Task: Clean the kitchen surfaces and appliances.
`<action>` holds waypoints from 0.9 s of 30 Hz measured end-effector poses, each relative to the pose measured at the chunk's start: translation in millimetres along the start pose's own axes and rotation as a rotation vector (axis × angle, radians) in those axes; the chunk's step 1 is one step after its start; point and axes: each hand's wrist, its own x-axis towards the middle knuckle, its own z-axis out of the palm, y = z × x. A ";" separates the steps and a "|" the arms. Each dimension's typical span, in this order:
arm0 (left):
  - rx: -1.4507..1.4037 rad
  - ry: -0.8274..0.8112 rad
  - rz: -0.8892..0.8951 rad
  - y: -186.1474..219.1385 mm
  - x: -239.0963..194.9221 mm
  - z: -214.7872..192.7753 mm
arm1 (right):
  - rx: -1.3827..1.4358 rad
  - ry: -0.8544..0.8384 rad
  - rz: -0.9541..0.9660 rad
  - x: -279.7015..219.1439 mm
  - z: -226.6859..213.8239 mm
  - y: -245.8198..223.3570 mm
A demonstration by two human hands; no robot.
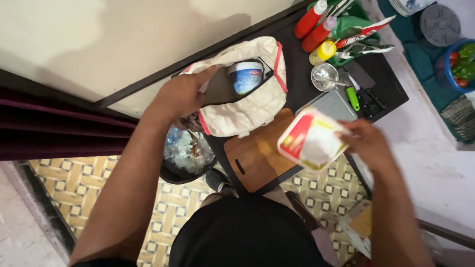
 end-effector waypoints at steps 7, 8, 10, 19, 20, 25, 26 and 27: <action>-0.042 -0.018 -0.019 17.9 14.1 -0.7 | 0.711 0.188 -0.380 56.3 100.1 -75.9; -0.051 0.011 -0.013 18.4 17.1 -1.9 | 0.824 0.187 -0.583 82.6 137.8 -70.4; -0.054 0.017 -0.052 34.5 22.6 -12.1 | 0.440 0.321 -0.732 73.4 174.6 -94.3; 0.053 0.090 -0.177 80.8 3.7 30.7 | 0.277 -0.046 -0.126 180.2 237.3 -105.4; 0.075 0.115 -0.187 83.2 1.4 34.4 | 0.581 -0.177 0.262 187.8 232.7 -114.0; 0.010 0.163 -0.329 95.0 15.0 33.5 | 0.594 -0.313 0.331 195.5 267.8 -108.7; -0.039 0.192 -0.366 95.8 18.4 34.3 | 0.443 -0.312 0.210 193.3 274.0 -107.5; -0.038 0.194 -0.374 93.3 19.6 32.4 | 0.441 -0.319 0.208 187.9 279.6 -104.6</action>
